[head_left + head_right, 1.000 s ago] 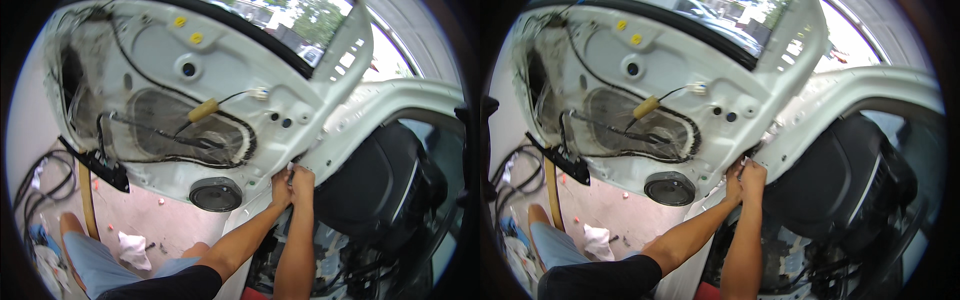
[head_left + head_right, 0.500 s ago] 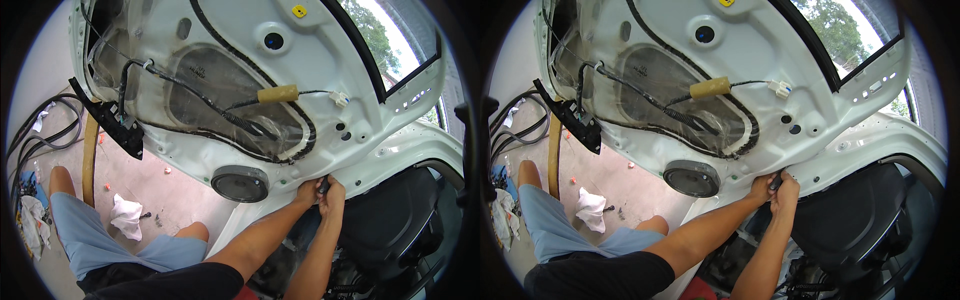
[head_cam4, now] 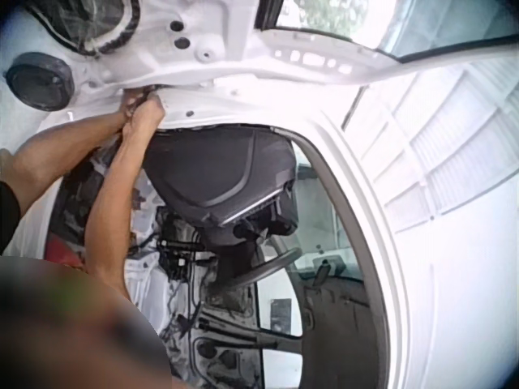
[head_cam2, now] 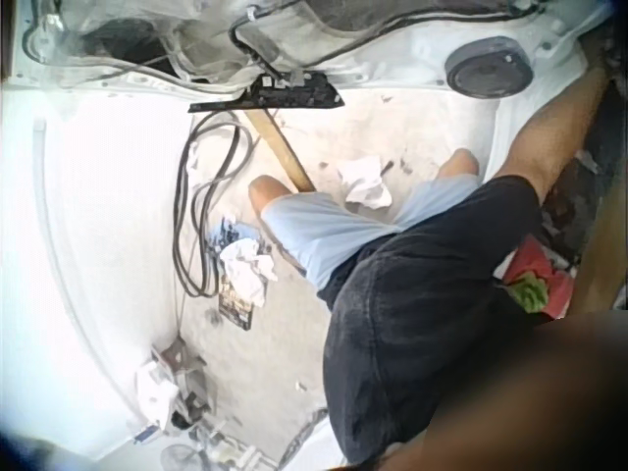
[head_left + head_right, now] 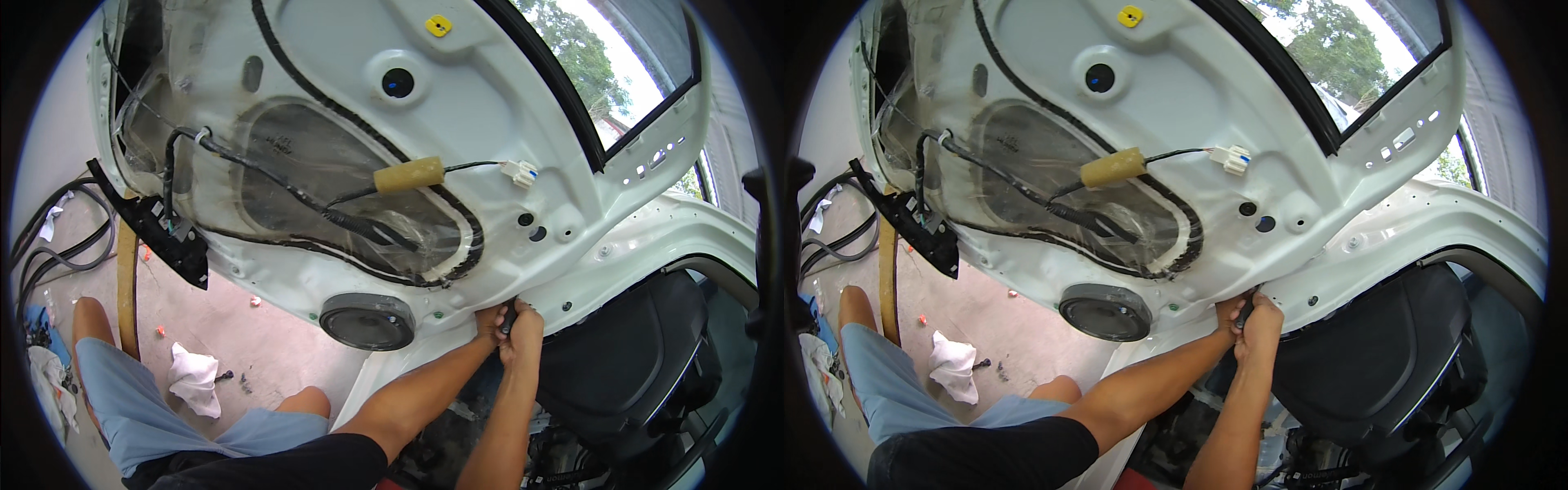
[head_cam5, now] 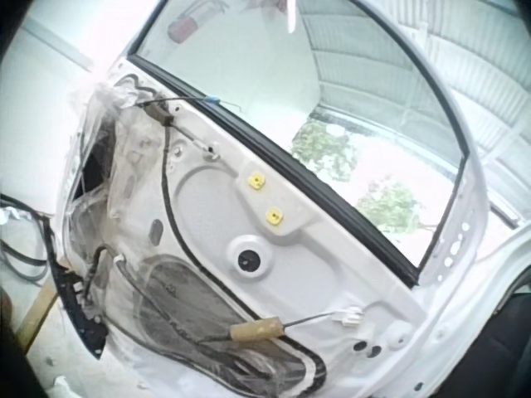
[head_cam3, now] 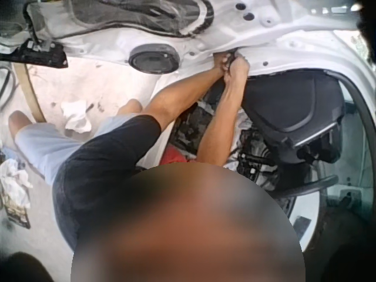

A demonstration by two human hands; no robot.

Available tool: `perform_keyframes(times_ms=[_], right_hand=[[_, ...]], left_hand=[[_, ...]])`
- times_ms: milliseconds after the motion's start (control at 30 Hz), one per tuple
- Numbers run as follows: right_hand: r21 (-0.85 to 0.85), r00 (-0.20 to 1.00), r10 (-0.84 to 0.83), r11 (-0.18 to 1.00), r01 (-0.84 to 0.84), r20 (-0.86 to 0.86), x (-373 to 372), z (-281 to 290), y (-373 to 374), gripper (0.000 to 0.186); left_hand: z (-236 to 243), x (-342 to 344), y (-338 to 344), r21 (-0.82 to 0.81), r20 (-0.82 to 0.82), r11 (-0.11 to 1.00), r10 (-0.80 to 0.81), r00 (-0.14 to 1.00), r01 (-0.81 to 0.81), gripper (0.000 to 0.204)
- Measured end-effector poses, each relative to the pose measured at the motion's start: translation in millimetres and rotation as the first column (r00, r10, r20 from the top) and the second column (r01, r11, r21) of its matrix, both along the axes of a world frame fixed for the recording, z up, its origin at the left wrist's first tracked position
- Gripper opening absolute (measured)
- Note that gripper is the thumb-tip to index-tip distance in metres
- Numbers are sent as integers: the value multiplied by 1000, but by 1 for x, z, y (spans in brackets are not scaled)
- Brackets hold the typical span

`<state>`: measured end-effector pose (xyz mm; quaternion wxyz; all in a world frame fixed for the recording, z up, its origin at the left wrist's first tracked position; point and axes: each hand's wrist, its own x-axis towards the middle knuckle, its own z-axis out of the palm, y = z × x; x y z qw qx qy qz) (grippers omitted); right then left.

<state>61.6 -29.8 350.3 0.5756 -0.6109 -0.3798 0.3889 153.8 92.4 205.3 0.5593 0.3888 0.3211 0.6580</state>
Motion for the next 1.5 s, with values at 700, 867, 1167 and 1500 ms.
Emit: perform_keyframes(times_ms=[700,867,1167,1500], right_hand=[[26,993,-37,999,34,116,-9,-8,4,22],[28,996,-42,999,40,84,-9,-7,6,22],[68,999,-38,997,40,-38,-14,-12,1,25],[159,968,-212,969,190,135,-15,-48,26,31]], left_hand=[[-7,-36,-12,357,-407,904,379,831,-237,35],[-5,-47,-15,366,-448,919,314,837,-149,32],[4,-57,-21,386,-548,917,318,774,-103,27],[26,-58,-53,928,-348,285,441,-827,-238,24]])
